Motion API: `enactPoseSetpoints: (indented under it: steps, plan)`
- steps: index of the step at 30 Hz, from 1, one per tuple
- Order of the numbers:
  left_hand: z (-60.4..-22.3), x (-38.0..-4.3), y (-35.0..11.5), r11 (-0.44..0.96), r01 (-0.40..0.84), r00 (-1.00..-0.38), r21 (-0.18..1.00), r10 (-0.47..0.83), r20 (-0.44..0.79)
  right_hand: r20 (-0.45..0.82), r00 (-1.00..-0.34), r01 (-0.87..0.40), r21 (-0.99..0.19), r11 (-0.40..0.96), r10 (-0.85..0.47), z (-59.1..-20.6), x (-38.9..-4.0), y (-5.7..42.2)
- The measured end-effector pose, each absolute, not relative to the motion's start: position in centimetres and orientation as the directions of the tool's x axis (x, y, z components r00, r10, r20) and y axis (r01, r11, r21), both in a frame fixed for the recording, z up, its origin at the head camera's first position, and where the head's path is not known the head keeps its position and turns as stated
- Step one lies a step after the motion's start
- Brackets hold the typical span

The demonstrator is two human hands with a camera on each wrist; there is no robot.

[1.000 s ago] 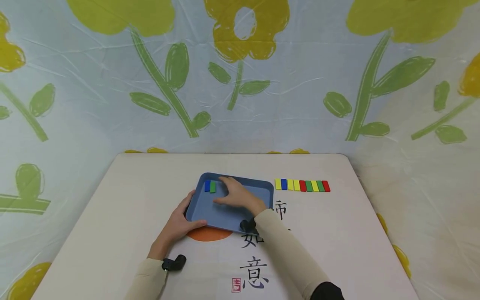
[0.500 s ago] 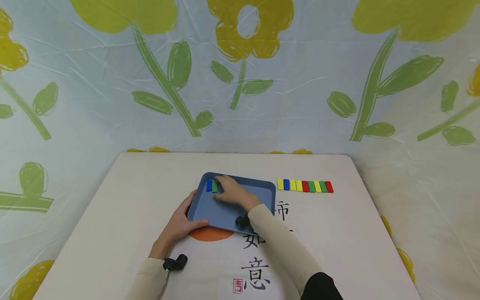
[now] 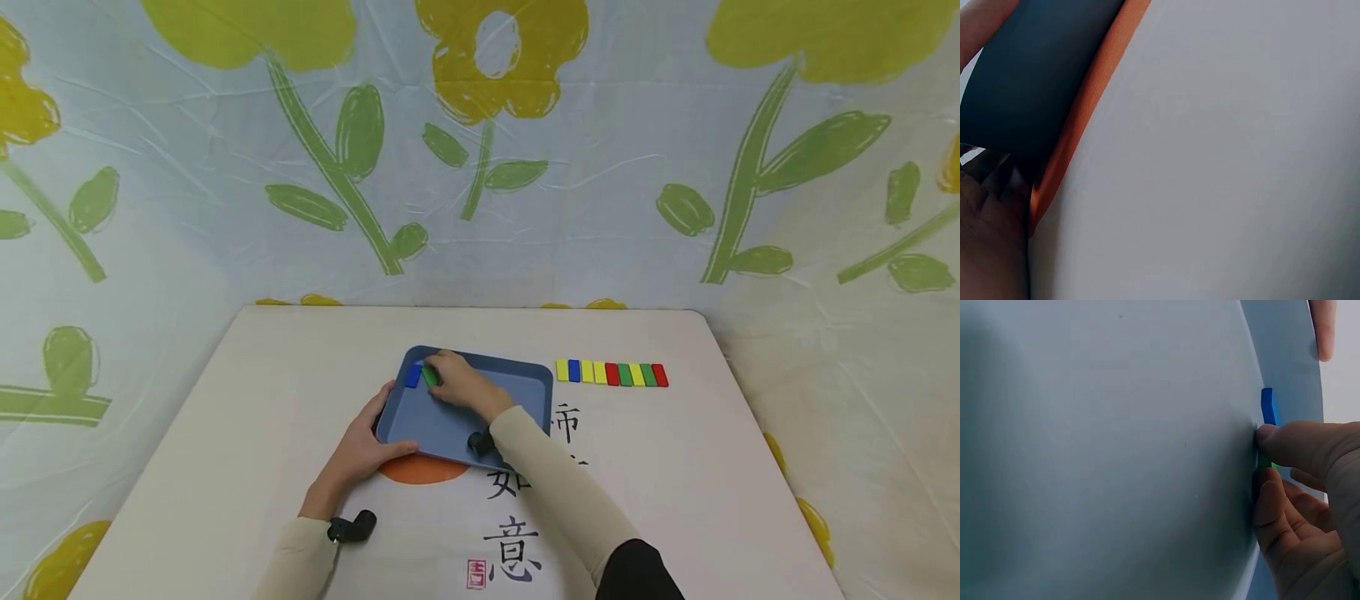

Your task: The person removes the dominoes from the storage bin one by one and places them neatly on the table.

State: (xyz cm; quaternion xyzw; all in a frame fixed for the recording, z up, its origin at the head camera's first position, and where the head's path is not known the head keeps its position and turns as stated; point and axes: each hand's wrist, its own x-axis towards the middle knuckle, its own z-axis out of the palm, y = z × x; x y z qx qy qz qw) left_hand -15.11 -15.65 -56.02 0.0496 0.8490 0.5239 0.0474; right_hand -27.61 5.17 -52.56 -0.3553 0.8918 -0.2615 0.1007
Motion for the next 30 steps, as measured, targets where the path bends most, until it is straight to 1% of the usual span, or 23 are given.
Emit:
enactPoseSetpoints:
  steps: [7,14,23,30]
  plan:
    - [-55.9,-15.0,-15.5,0.451,0.023,-0.99,0.892,0.132,-0.041,-0.013,-0.738,-0.566,-0.532,0.63,-0.674,-52.8,-27.7,5.3]
    - [-56.0,-15.0,-15.6,0.459,0.015,-0.991,0.888,0.127,-0.049,-0.008,-0.747,-0.544,-0.568,0.618,-0.665,-52.2,-27.4,6.1]
    - [-56.0,-14.9,-15.7,0.456,0.024,-0.991,0.89,0.129,-0.04,-0.005,-0.759,-0.512,-0.614,0.601,-0.651,-50.5,-27.0,8.0]
    - [-55.6,-14.7,-15.6,0.459,0.012,-0.991,0.888,0.127,-0.052,-0.011,-0.779,-0.487,-0.618,0.617,-0.626,-49.2,-26.9,10.3]
